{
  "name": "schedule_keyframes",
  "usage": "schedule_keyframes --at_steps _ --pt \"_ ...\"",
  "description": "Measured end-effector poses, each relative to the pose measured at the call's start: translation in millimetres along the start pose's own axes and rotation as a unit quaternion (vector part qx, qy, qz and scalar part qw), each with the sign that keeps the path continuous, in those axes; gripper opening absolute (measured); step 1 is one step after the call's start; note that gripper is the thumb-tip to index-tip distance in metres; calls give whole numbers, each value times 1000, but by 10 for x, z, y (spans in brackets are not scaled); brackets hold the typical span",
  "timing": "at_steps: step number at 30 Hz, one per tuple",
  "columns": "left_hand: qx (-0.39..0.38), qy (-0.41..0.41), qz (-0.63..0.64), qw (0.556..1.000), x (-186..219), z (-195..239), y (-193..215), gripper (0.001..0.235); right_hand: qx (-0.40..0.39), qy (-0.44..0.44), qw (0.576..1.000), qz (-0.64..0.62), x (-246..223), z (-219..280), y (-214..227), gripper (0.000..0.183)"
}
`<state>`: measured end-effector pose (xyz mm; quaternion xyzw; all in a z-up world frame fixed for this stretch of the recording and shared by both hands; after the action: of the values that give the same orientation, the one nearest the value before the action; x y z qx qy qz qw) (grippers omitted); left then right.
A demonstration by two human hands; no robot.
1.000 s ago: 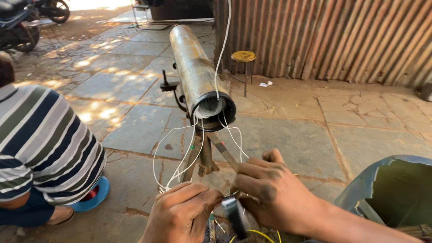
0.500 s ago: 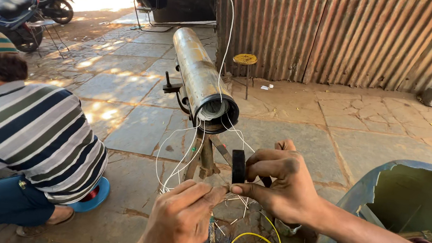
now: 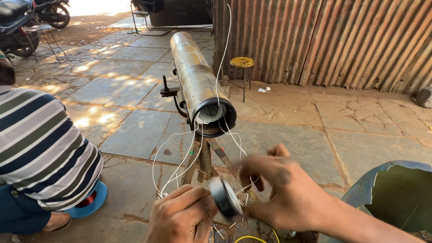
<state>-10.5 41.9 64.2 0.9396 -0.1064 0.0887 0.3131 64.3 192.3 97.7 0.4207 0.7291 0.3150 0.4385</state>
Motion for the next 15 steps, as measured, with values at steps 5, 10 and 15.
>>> schedule_keyframes --at_steps 5,10,15 --pt "0 9 -28 1000 3 -26 41 17 11 50 997 65 -271 -60 41 43" --pt "2 8 7 1000 32 -30 87 23 -25 124 985 115 -222 82 -150 44" --pt "41 52 100 993 -37 -67 99 16 159 246 950 110 -186 286 -75 23"
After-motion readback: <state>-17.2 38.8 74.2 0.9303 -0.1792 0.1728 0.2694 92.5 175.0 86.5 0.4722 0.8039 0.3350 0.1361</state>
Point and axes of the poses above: each hand's wrist, its own z-axis away from the middle knuckle, its own y-axis out of the back of the hand, x = y × z, the point moved 8 cm from there along -z, towards the middle knuckle, and after that the axes turned 4 degrees about -x, right-handed, at the moved point
